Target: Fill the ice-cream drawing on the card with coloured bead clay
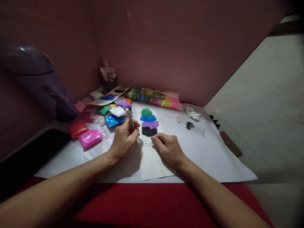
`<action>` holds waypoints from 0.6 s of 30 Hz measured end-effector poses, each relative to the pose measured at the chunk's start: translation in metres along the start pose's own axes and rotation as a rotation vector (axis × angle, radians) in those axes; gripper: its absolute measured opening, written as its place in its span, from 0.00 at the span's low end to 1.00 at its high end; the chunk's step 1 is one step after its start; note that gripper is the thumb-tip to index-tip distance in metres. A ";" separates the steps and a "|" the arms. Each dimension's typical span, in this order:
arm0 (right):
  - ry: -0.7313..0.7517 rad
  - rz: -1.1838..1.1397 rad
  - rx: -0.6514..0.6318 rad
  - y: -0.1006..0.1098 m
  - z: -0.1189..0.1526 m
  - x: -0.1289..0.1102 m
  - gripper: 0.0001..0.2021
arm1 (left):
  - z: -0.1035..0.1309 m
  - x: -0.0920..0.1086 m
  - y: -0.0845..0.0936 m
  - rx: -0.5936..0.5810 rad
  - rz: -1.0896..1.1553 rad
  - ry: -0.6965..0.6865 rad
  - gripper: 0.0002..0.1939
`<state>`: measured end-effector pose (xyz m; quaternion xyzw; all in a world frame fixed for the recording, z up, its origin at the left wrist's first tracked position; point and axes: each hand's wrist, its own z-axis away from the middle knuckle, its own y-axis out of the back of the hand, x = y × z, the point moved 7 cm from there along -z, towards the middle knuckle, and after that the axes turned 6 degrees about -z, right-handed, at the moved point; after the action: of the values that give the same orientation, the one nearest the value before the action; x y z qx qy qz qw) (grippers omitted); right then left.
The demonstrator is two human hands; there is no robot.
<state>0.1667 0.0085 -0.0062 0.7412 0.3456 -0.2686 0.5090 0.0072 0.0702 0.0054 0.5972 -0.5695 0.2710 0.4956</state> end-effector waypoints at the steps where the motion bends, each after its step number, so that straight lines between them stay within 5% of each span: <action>1: 0.004 0.005 -0.001 0.000 0.000 0.000 0.15 | 0.000 0.000 0.000 -0.003 0.003 0.002 0.04; 13: 0.060 0.016 0.011 0.000 0.002 -0.006 0.15 | -0.001 -0.002 0.000 -0.001 -0.025 -0.011 0.04; 18: 0.115 -0.160 0.204 0.015 0.005 -0.011 0.14 | -0.001 -0.003 0.000 -0.001 -0.010 0.008 0.05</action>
<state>0.1715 -0.0029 0.0088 0.7733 0.4032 -0.2991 0.3873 0.0070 0.0724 0.0032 0.5987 -0.5648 0.2708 0.4993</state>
